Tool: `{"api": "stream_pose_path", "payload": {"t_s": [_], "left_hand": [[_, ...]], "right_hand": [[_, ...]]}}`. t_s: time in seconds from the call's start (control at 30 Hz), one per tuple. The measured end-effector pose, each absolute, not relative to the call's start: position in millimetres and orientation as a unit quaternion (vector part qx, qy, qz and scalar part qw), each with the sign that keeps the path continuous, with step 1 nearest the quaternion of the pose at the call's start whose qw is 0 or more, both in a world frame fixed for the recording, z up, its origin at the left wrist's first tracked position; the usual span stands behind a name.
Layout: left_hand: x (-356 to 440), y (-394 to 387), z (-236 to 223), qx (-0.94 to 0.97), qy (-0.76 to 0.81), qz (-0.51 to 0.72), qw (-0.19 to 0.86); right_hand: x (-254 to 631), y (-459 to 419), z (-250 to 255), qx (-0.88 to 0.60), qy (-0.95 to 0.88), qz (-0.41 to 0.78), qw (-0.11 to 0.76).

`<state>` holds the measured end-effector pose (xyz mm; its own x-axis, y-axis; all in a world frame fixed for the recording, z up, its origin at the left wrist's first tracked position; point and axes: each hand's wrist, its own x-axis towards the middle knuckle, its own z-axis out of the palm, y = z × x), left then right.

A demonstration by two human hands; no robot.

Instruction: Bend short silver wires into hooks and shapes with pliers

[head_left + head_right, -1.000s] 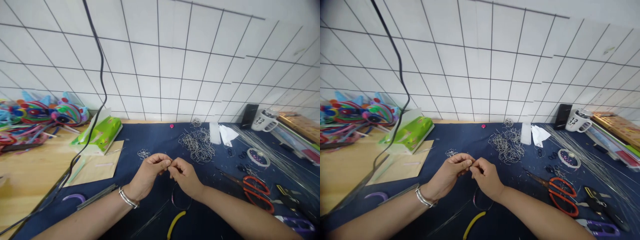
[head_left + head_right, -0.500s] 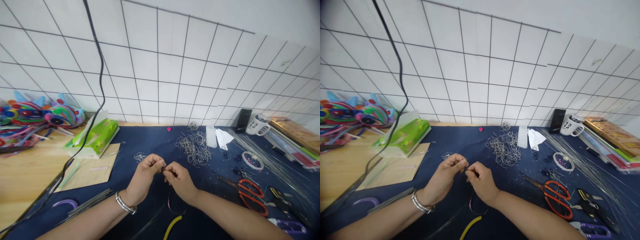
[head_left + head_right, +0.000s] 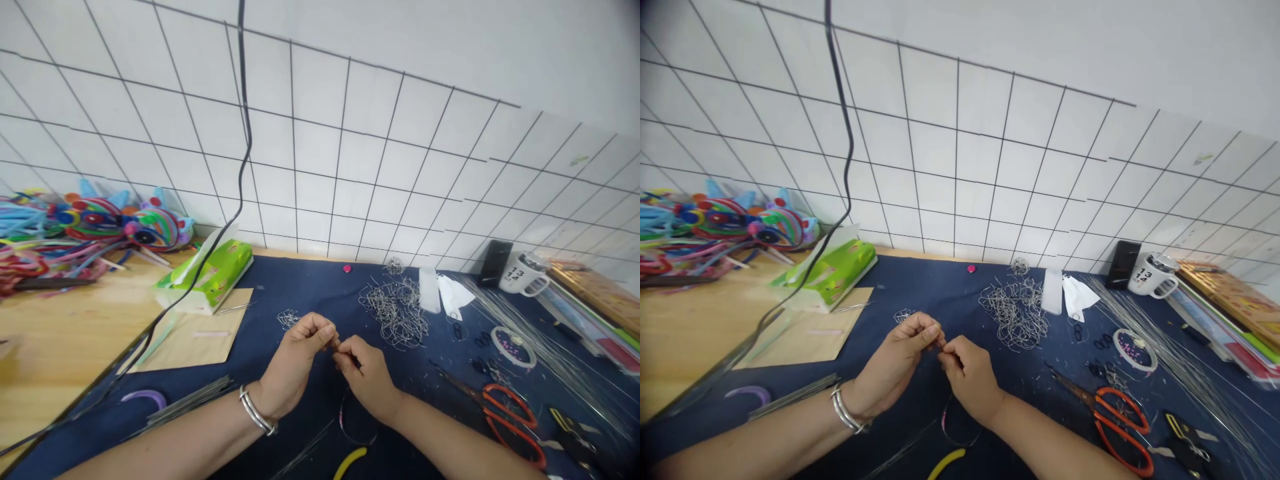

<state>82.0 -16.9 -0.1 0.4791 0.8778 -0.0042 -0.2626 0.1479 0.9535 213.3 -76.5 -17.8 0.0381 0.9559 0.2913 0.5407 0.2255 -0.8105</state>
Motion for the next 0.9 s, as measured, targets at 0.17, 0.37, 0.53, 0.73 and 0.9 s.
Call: {"api": "stream_pose_path", "payload": {"t_s": [0.17,0.37,0.53,0.73,0.9], "left_hand": [[81,-12,2,0.529,0.285,0.409,0.686],[82,5,-5,0.509,0.318,0.435,0.671],[84,7,-14,0.492,0.329,0.424,0.686],[83,3,-15,0.466,0.324,0.412,0.713],[82,4,-16,0.456,0.321,0.407,0.723]], "right_hand": [[208,-77,-21,-0.575,-0.647,0.246,0.437],[237,-60,-7,-0.572,-0.717,0.253,0.307],[298,3,8,-0.647,-0.748,-0.088,0.12],[324,63,-10,-0.587,-0.802,-0.107,0.014],[326,70,-18,-0.567,-0.816,-0.111,0.022]]}}
